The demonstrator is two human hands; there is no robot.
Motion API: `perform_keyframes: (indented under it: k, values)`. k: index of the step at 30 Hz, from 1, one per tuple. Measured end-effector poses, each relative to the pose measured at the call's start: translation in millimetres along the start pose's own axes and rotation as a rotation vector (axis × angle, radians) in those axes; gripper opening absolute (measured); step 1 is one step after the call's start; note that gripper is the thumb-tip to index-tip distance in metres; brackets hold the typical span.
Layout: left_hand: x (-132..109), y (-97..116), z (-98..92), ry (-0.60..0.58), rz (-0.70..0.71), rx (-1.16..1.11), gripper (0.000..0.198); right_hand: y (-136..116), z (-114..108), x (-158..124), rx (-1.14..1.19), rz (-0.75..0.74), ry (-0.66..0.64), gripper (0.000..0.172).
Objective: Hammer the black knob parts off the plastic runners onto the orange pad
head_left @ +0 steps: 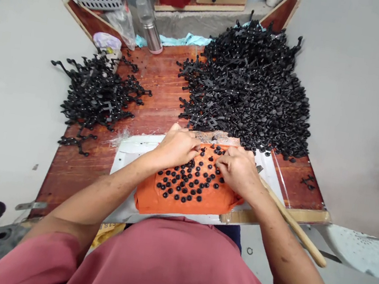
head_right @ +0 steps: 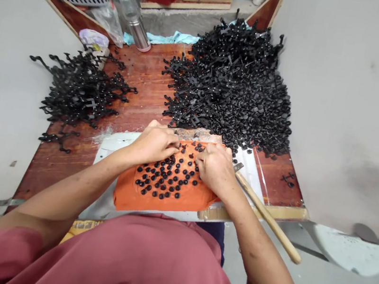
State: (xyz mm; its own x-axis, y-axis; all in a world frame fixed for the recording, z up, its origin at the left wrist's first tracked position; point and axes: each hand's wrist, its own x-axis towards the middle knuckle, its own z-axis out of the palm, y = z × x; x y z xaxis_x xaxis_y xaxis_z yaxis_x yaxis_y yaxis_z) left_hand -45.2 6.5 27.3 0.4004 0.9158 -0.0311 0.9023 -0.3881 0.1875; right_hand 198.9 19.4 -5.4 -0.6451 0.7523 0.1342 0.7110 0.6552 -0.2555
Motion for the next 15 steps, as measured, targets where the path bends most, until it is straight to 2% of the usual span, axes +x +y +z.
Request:
perform_keyframes:
  k: [6,11,15]
  values:
    - [-4,2,4.1,-0.065,0.011,-0.009,0.023,-6,4,3,-0.039,0.085,0.012,0.026]
    - [-5,6,2.7,-0.021,-0.010,-0.040,0.019,-12,-1,6,-0.082,0.072,0.151,0.018]
    - [-1,7,2.4,0.009,-0.054,-0.024,0.022,-20,2,8,-0.094,0.016,0.146,0.020]
